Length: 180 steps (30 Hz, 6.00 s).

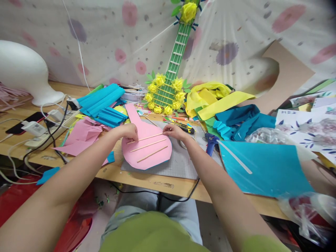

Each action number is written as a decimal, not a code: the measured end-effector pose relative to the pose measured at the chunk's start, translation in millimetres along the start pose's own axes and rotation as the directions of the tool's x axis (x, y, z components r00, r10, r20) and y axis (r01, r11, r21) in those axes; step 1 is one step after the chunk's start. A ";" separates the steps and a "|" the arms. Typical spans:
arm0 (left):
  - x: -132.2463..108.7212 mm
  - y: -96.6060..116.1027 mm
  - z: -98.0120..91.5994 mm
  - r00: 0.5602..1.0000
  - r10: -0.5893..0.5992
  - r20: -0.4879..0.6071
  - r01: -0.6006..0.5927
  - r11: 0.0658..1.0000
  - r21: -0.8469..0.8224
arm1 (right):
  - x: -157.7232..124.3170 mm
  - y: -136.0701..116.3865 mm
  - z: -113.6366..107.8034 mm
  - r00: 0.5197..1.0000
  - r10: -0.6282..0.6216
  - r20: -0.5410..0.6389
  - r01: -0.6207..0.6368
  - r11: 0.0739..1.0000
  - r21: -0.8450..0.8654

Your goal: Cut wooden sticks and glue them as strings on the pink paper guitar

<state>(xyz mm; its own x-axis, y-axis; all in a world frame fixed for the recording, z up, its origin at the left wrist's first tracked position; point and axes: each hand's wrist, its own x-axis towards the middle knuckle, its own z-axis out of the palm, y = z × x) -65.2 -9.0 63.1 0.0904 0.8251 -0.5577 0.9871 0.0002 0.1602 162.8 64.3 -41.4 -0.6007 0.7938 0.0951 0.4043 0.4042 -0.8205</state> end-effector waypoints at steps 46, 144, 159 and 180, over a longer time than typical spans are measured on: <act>7.2 40.2 61.8 0.759 -0.127 -0.639 -0.183 0.900 -0.396 | -75.9 -7.9 -11.3 0.793 0.451 -0.410 -0.598 0.445 -0.667; 30.1 30.1 37.4 0.522 0.099 -0.847 -0.521 0.823 -0.225 | -15.5 -78.0 30.9 0.924 0.165 -0.344 -0.313 0.843 -0.437; 32.0 29.7 33.6 0.561 0.110 -0.821 -0.499 0.836 -0.229 | -16.7 -75.5 27.2 0.931 0.179 -0.317 -0.328 0.792 -0.515; 27.1 31.2 36.5 0.533 0.163 -0.830 -0.503 0.850 -0.156 | -19.2 -83.1 23.5 0.928 0.204 -0.312 -0.352 0.756 -0.552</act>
<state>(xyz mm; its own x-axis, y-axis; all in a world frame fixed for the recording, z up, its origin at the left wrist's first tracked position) -27.2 -7.2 23.2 0.0994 0.9087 0.4054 0.7732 -0.3270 0.5434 124.5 4.8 11.8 -0.2598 0.9608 0.0968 0.8974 0.2773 -0.3431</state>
